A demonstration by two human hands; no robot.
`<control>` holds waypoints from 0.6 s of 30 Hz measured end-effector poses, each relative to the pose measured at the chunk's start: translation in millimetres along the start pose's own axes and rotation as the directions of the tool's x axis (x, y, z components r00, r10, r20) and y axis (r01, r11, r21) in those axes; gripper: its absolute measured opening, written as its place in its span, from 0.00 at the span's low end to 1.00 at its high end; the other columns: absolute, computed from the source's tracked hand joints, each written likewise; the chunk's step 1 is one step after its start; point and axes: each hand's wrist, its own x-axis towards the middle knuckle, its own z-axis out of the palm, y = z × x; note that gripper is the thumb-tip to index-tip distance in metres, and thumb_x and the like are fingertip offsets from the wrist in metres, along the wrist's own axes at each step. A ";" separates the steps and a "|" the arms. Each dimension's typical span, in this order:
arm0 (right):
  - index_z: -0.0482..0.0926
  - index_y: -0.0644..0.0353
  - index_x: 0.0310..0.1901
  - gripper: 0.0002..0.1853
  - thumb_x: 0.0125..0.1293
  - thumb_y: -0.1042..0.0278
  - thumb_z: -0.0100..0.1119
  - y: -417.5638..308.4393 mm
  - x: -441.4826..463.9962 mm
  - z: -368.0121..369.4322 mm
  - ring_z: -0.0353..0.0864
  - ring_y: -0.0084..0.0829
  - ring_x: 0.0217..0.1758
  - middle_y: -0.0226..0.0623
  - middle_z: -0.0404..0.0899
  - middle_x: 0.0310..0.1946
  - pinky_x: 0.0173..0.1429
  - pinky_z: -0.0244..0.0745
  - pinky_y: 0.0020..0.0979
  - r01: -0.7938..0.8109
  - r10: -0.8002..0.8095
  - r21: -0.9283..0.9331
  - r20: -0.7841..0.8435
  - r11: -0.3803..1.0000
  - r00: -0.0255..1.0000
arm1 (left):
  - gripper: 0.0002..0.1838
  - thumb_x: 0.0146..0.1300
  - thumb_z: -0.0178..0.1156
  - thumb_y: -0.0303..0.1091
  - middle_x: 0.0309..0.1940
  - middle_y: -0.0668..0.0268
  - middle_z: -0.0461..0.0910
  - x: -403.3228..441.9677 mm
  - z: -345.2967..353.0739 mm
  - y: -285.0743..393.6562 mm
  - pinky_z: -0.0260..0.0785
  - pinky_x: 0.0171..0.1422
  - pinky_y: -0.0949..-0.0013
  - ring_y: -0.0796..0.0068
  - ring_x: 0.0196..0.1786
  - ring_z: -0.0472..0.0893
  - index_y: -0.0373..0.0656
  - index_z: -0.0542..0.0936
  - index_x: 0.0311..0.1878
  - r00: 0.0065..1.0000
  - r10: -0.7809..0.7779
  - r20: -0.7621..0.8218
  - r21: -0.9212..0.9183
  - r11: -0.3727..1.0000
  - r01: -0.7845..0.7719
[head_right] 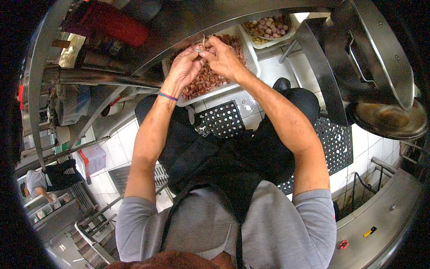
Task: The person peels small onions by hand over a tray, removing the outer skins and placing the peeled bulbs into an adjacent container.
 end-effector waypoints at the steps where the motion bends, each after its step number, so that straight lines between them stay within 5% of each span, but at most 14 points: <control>1: 0.73 0.64 0.46 0.10 0.68 0.67 0.57 -4.8 -1.2 -1.9 0.75 0.23 0.34 0.34 0.77 0.30 0.39 0.72 0.29 0.012 -0.012 0.027 0.010 1.000 1.000 | 0.10 0.71 0.45 0.23 0.49 0.55 0.75 -1.5 2.3 2.0 0.72 0.59 0.66 0.66 0.52 0.77 0.30 0.71 0.51 1.000 0.002 0.018 -0.003 1.000 -0.002; 5: 0.74 0.63 0.45 0.08 0.69 0.69 0.56 2.5 1.2 -2.1 0.77 0.22 0.36 0.33 0.78 0.31 0.41 0.73 0.27 0.112 -0.115 0.106 0.029 0.988 0.993 | 0.09 0.70 0.47 0.23 0.47 0.56 0.77 -0.5 -1.1 4.7 0.72 0.58 0.67 0.66 0.51 0.77 0.32 0.72 0.50 0.999 -0.034 0.041 0.001 0.999 0.034; 16: 0.75 0.64 0.46 0.10 0.68 0.69 0.58 -0.1 -2.1 -7.4 0.77 0.22 0.40 0.34 0.79 0.35 0.45 0.73 0.27 0.069 -0.082 0.134 0.093 0.989 0.992 | 0.09 0.73 0.49 0.31 0.42 0.63 0.77 -0.7 -21.7 9.6 0.73 0.45 0.74 0.75 0.41 0.76 0.38 0.74 0.49 0.958 -0.201 0.205 -0.111 0.968 0.227; 18: 0.75 0.64 0.46 0.09 0.68 0.69 0.58 2.6 -2.6 -6.5 0.76 0.22 0.39 0.33 0.79 0.35 0.44 0.73 0.27 0.063 -0.073 0.117 0.077 0.991 0.994 | 0.09 0.73 0.49 0.31 0.42 0.63 0.77 0.8 -21.5 2.4 0.73 0.45 0.74 0.75 0.41 0.76 0.38 0.74 0.49 0.979 -0.149 0.141 -0.071 0.985 0.160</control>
